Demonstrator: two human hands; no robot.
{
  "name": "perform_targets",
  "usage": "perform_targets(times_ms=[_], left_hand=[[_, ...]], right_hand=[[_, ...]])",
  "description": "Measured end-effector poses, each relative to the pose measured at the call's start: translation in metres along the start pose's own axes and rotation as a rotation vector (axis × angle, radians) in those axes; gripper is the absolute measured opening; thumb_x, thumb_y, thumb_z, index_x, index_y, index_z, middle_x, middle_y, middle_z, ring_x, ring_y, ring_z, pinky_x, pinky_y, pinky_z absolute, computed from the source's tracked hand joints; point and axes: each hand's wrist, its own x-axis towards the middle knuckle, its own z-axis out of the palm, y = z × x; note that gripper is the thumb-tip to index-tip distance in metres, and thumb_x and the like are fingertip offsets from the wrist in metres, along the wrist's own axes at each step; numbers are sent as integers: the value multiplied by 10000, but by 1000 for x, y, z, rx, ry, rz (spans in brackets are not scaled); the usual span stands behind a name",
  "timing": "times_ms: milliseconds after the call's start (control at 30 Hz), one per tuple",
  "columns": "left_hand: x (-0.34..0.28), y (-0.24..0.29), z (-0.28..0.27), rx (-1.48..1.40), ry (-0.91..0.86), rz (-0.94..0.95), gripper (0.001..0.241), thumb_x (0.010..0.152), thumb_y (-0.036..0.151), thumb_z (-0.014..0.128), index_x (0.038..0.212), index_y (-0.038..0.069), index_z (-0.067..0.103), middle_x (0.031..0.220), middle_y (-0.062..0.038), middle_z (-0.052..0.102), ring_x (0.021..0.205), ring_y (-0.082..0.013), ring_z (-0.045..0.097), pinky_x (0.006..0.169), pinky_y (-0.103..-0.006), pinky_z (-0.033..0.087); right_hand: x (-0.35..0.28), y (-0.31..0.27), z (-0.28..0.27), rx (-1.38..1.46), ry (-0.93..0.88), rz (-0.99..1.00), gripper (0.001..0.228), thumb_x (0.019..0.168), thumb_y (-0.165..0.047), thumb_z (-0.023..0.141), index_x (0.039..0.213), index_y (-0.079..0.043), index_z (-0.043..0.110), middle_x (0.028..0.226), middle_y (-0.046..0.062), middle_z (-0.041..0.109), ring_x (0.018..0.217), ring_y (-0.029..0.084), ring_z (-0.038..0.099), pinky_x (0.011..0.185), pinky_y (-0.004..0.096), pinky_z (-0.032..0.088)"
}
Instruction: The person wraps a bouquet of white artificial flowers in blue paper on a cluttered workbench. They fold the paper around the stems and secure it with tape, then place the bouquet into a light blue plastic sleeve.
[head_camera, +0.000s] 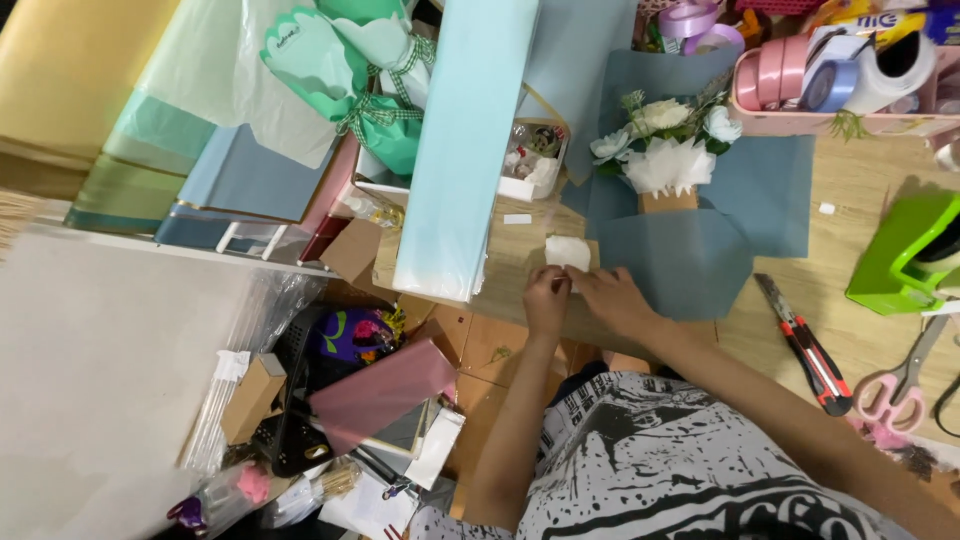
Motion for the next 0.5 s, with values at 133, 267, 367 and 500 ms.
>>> perform_targets(times_ms=[133,267,367,500], left_hand=[[-6,-23,-6,-57,-23,-59,64,986,73,654,984,11,670,1048,-120,582,968,-330,698,803,-379,617],[-11,-10,-20,-37,6,-103,67,1006,68,627,984,10,652,1039,-136,573,971,-352,675,804,-406,597],[-19,11,-35,-18,36,-155,75,1024,102,604,1012,38,640,1064,-129,587,1009,-332,670,848,-404,570],[-20,26,-51,-11,107,-194,157,1064,180,541,1060,68,651,1045,-138,642,1047,-345,669,897,-435,543]], right_hand=[[16,5,28,-188,-145,-31,697,944,-40,575,1558,-22,245,1304,141,645,1314,296,501,1078,539,259],[6,4,40,-339,123,-177,461,1000,-181,498,1449,-72,492,1373,147,605,1275,352,505,1017,671,283],[-5,-2,41,-323,321,-209,432,994,-128,480,1412,-34,529,1358,189,602,1223,397,517,983,716,305],[-2,-9,37,-375,347,-157,410,995,-180,505,1381,-71,588,1415,143,582,1255,375,496,1016,727,295]])
